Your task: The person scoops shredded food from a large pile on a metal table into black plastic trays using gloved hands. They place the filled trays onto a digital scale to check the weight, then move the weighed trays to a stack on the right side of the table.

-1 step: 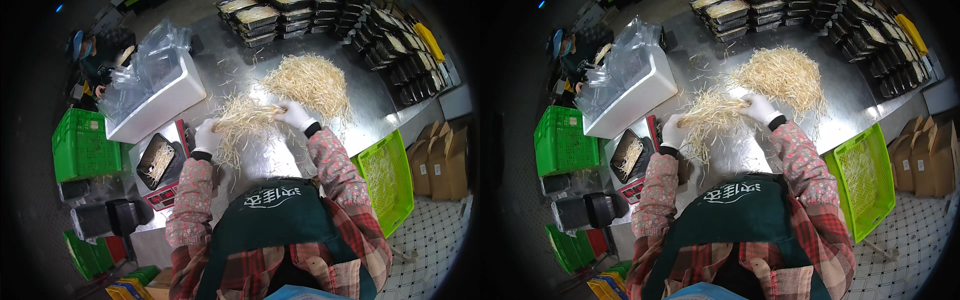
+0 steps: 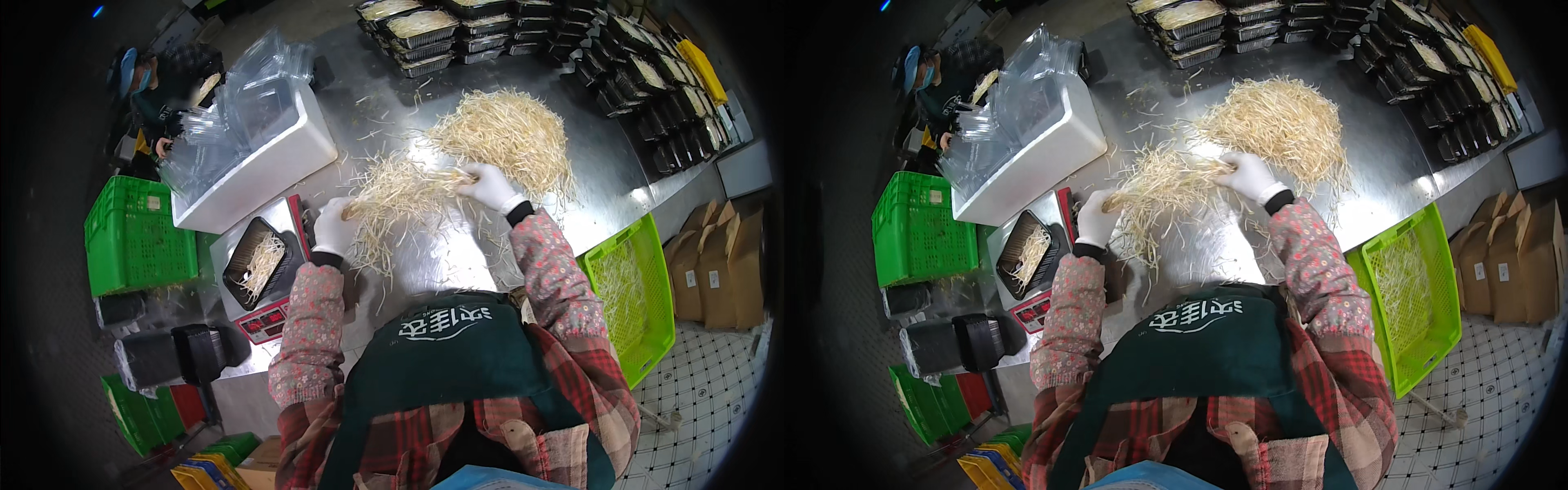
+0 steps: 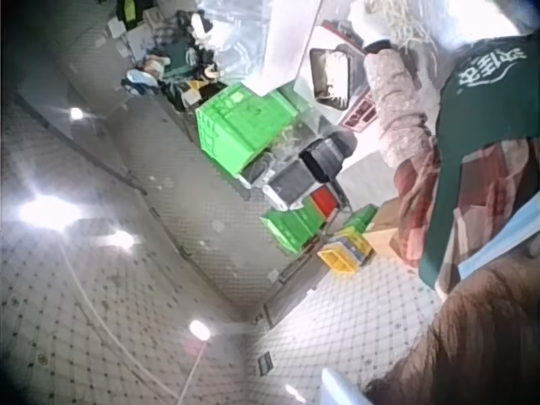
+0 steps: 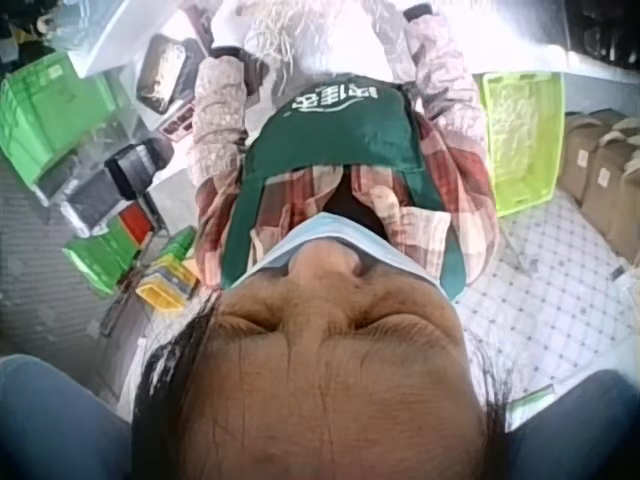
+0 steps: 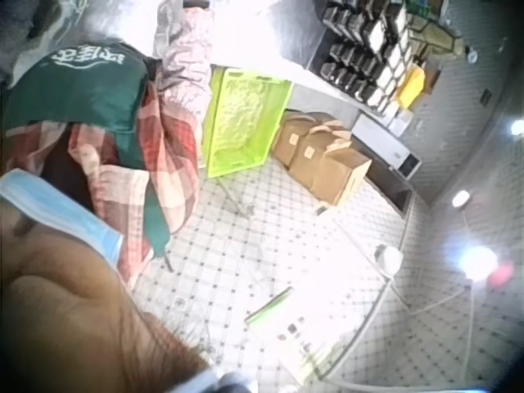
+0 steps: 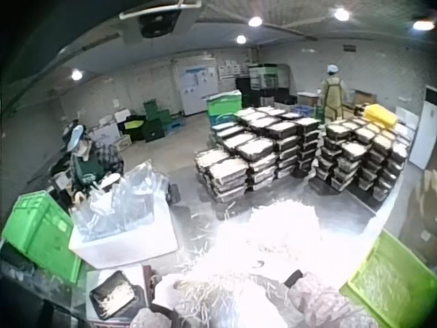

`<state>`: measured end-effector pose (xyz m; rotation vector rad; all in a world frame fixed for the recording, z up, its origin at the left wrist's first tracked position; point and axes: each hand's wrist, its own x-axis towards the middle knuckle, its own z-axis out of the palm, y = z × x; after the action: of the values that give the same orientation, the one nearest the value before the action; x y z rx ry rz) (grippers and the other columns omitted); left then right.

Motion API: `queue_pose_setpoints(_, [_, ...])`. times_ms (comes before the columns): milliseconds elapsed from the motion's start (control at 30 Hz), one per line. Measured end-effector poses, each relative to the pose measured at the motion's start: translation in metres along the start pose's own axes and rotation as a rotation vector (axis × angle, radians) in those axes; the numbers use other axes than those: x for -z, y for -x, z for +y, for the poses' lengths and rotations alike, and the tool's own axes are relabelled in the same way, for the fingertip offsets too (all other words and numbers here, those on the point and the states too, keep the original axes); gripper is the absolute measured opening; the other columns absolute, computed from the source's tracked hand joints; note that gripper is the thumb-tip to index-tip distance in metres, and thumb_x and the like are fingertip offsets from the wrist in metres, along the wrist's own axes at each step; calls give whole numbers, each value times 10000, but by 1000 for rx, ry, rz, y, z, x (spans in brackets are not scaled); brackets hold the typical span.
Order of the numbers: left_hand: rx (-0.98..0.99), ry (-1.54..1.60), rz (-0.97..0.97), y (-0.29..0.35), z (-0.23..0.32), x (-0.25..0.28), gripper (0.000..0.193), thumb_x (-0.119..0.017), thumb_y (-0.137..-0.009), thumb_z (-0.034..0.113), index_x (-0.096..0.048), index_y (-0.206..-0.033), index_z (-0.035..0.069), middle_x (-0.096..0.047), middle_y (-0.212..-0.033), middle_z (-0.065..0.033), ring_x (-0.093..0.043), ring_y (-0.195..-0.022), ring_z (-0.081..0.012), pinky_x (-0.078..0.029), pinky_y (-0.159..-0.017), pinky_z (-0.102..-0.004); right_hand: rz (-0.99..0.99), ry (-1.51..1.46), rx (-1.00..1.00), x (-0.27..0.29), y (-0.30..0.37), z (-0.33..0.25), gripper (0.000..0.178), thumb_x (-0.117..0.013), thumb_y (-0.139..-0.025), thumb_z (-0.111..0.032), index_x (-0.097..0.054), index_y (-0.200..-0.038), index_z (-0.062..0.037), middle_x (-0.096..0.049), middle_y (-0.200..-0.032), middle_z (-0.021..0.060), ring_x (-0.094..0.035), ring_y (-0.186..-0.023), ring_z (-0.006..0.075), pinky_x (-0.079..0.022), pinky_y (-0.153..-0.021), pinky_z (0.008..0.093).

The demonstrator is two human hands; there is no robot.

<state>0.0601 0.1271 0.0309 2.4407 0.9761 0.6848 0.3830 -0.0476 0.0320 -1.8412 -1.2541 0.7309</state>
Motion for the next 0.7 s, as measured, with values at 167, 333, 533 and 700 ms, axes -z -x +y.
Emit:
queue_pose_setpoints(167, [-222, 153, -26, 41, 77, 3, 272, -738, -773, 164, -684, -1038, 143, -689, -998, -53, -661, -934, -267, -544, -782, -356, 15, -367, -58, 28, 31, -13, 346, -762, -833, -139, -680, -1139, 0, -712, -967, 101, -650, -884, 164, -517, -825, 297])
queue_pose_setpoints(333, [-303, 8, -388, 84, 100, -59, 529, -769, -755, 270, -608, -1247, 159, -582, -1281, -69, -596, -1084, -272, -508, -894, -376, -217, 123, 34, -6, 51, -2, 447, -695, -880, -294, -640, -1253, -55, -712, -983, 194, -688, -900, 266, -521, -839, 358])
queue_pose_setpoints(533, [-172, -6, -439, 122, 60, -53, 628, -782, -744, 288, -548, -1316, 179, -501, -1386, -84, -528, -1195, -319, -455, -980, -419, -76, 269, -118, -18, 59, 35, 394, -669, -869, -373, -687, -1195, -150, -708, -984, 163, -680, -905, 324, -532, -826, 394])
queue_pose_setpoints(700, [-110, 70, -305, 123, 54, -61, 533, -774, -765, 257, -596, -1257, 157, -547, -1341, -83, -554, -1178, -308, -470, -964, -408, 30, 416, -46, -82, 27, 3, 346, -648, -848, -453, -732, -925, -126, -707, -903, 139, -673, -870, 313, -532, -772, 434])
